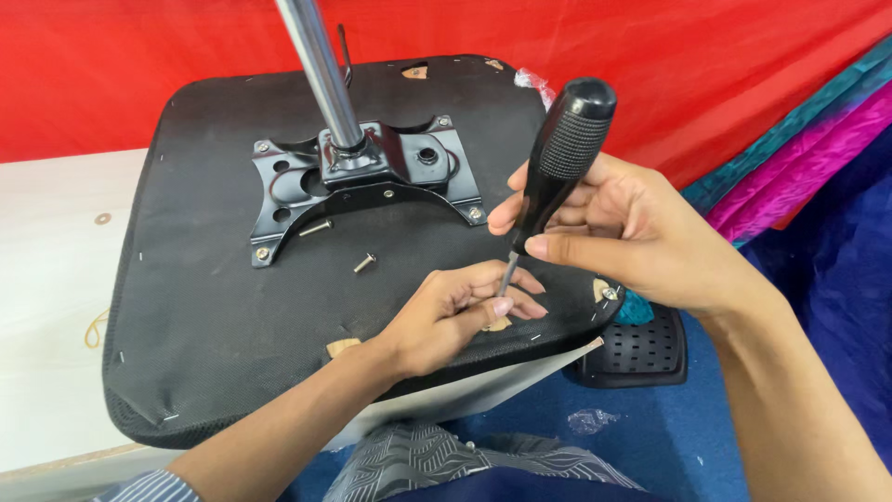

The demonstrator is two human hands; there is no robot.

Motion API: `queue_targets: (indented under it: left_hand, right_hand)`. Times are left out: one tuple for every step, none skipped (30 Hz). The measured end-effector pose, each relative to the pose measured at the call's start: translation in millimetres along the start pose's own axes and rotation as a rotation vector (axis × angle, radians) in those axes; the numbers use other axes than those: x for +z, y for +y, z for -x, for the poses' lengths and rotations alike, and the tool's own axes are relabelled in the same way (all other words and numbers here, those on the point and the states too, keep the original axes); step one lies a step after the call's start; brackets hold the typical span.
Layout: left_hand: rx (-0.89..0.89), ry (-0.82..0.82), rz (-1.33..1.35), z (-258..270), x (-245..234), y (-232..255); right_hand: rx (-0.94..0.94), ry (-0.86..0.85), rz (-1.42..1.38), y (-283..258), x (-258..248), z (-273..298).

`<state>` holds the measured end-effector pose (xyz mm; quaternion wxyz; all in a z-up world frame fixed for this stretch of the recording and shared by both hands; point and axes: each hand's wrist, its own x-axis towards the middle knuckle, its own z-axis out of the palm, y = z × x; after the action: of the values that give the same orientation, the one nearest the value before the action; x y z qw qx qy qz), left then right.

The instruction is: The person uses a screwdriver to tighten screws on the underside of a black chair seat attached to a metal base. The person works on multiple screws around the seat perimeter, securing the seat to the base.

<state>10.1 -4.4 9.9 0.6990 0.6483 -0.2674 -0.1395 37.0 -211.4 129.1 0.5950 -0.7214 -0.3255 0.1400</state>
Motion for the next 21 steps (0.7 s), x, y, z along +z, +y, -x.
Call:
queue_targets:
  left_hand:
    - [-0.002, 0.002, -0.040, -1, -2, 1]
    - [-0.004, 0.003, -0.080, -1, -4, 2]
    - [0.001, -0.004, -0.077, -1, -5, 0]
    - [0.006, -0.011, -0.074, -1, -7, -2]
    - [0.014, -0.020, -0.075, -1, -9, -3]
    - [0.013, 0.001, -0.069, -1, -10, -4]
    - [0.007, 0.010, -0.064, 0, -10, -6]
    - [0.002, 0.019, -0.059, 0, -10, -7]
    - [-0.033, 0.015, -0.008, -1, -11, -9]
    - [-0.069, 0.011, 0.044, -3, -13, -10]
    - [-0.101, 0.011, 0.095, -4, -15, -10]
    - [-0.133, -0.039, 0.094, -6, -19, -10]
    - [-0.165, -0.085, 0.090, -9, -26, -7]
    - [-0.197, -0.131, 0.086, -12, -31, -4]
    - [-0.209, -0.162, 0.091, -14, -35, -2]
    - [-0.221, -0.194, 0.097, -15, -38, 1]
    - [-0.235, -0.227, 0.102, -15, -40, 4]
    - [-0.242, -0.239, 0.126, -15, -40, 6]
    - [-0.247, -0.250, 0.152, -16, -41, 8]
    - [-0.252, -0.262, 0.177, -15, -41, 10]
    - [-0.232, -0.252, 0.153, -14, -42, 11]
  right_hand:
    - [-0.009, 0.007, 0.022, 1, 1, 0]
    - [-0.017, 0.014, 0.045, 2, 3, 0]
    - [0.014, 0.052, 0.058, 3, 5, -2]
    - [0.045, 0.091, 0.072, 4, 8, -3]
    - [0.071, 0.132, 0.087, 4, 8, -5]
    - [0.076, 0.111, 0.082, 4, 7, -8]
    - [0.082, 0.103, 0.074, 4, 5, -10]
    - [0.089, 0.095, 0.065, 4, 3, -11]
    - [0.082, 0.096, 0.066, 4, 0, -13]
    - [0.076, 0.097, 0.068, 4, -2, -14]
    - [0.068, 0.094, 0.072, 3, -4, -16]
    - [0.065, 0.087, 0.059, 2, -5, -17]
    - [0.059, 0.077, 0.046, 1, -6, -19]
    - [0.053, 0.066, 0.032, 0, -6, -20]
    - [0.068, 0.061, 0.054, -1, -6, -21]
    - [0.084, 0.055, 0.076, -2, -5, -22]
    - [0.099, 0.052, 0.096, -2, -5, -23]
    - [0.087, 0.039, 0.074, 0, -4, -24]
    - [0.076, 0.025, 0.053, 1, -3, -26]
    - [0.064, 0.011, 0.032, 3, -2, -28]
    - [0.047, 0.006, 0.024, 5, -1, -29]
